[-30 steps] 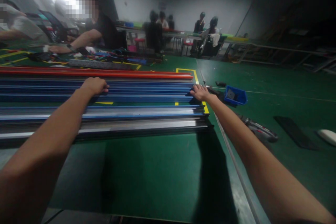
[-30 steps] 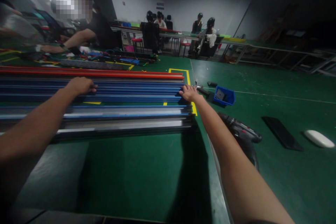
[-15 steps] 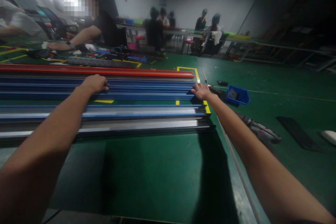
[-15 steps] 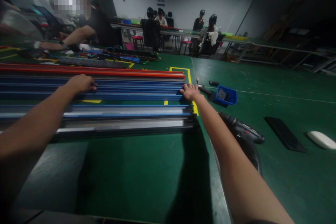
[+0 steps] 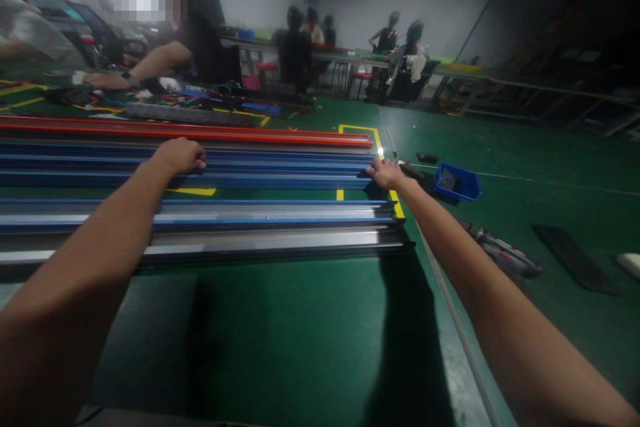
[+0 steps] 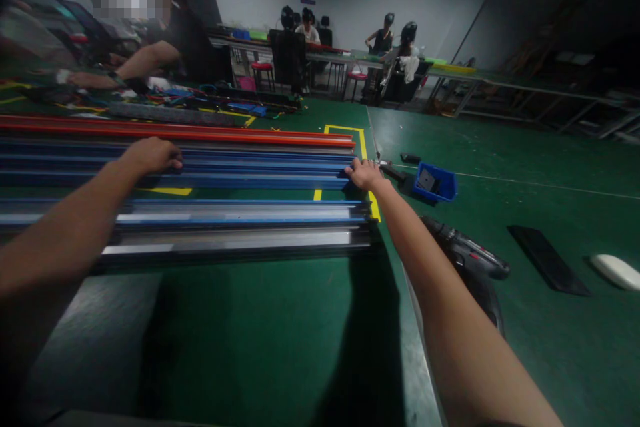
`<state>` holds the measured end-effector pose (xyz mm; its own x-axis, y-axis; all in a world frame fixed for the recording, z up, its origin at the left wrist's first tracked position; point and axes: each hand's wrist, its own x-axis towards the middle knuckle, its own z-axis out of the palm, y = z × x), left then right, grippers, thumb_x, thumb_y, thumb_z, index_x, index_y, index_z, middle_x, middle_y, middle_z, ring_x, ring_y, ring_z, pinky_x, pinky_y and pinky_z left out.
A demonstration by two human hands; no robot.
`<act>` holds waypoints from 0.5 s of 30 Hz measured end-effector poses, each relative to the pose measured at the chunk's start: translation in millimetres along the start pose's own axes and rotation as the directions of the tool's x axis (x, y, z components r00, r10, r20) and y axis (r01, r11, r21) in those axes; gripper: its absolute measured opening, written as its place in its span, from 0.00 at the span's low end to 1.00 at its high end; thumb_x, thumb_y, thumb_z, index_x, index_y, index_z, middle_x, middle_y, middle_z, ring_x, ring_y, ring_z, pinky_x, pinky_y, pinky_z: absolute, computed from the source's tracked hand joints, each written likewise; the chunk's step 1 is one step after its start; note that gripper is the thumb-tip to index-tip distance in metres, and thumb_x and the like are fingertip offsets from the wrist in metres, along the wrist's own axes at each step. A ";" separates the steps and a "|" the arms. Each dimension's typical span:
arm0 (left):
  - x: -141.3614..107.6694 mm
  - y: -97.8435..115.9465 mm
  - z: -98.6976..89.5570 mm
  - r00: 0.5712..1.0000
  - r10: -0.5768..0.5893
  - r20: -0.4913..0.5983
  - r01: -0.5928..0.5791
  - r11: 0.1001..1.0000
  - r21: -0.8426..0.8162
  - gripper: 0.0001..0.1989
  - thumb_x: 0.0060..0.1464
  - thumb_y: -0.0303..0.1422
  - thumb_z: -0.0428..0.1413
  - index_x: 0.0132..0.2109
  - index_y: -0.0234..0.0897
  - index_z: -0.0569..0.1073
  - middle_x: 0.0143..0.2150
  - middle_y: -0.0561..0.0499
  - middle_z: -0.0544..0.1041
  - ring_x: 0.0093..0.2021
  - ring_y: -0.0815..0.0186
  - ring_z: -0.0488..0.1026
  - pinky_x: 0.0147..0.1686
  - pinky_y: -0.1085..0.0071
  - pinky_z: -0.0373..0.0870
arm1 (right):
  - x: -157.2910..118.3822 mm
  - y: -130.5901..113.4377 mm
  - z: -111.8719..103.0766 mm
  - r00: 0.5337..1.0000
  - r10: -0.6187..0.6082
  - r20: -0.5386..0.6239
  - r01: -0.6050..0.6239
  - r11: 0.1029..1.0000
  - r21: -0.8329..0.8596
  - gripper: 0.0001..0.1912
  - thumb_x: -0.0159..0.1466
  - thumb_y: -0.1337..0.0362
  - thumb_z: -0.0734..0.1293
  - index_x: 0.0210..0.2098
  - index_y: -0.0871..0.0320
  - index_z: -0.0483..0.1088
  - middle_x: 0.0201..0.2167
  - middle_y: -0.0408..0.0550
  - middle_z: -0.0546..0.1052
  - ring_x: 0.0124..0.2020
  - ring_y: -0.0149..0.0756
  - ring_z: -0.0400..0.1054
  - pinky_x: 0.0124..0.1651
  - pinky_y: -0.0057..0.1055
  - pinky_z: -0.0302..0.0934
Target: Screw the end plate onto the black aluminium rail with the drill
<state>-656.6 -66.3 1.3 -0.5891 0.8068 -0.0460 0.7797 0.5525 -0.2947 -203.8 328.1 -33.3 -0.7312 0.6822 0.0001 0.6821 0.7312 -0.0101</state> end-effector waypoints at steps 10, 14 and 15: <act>-6.0 2.8 0.8 0.998 -0.057 0.019 0.058 0.994 -0.087 0.37 0.52 0.67 0.53 0.51 0.44 0.83 0.50 0.41 0.85 0.54 0.49 0.77 0.51 0.53 0.71 | -5.0 -2.3 -6.3 1.000 -0.019 0.014 0.019 0.999 -0.035 0.33 0.78 0.45 0.48 0.67 0.60 0.64 0.64 0.67 0.72 0.66 0.66 0.66 0.66 0.57 0.59; -9.3 7.1 -1.7 0.998 -0.061 0.010 0.062 0.996 -0.062 0.31 0.58 0.59 0.56 0.52 0.38 0.83 0.51 0.37 0.84 0.54 0.48 0.78 0.51 0.55 0.73 | -8.2 -5.1 -10.7 1.000 -0.021 0.003 0.021 0.998 -0.066 0.31 0.78 0.45 0.48 0.66 0.57 0.65 0.65 0.65 0.70 0.66 0.65 0.66 0.66 0.58 0.59; -9.6 8.0 -1.9 0.998 -0.063 0.004 0.063 0.996 -0.059 0.29 0.59 0.56 0.56 0.52 0.37 0.83 0.50 0.37 0.84 0.53 0.48 0.79 0.51 0.56 0.73 | -9.1 -6.0 -11.8 1.000 -0.023 -0.001 0.022 0.997 -0.077 0.31 0.78 0.46 0.48 0.66 0.58 0.65 0.66 0.65 0.70 0.66 0.64 0.66 0.66 0.57 0.59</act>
<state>-644.4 -69.2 1.2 -0.6379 0.7695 -0.0315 0.7521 0.6136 -0.2403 -201.2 317.6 -21.4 -0.7464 0.6655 0.0016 0.6641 0.7447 0.0666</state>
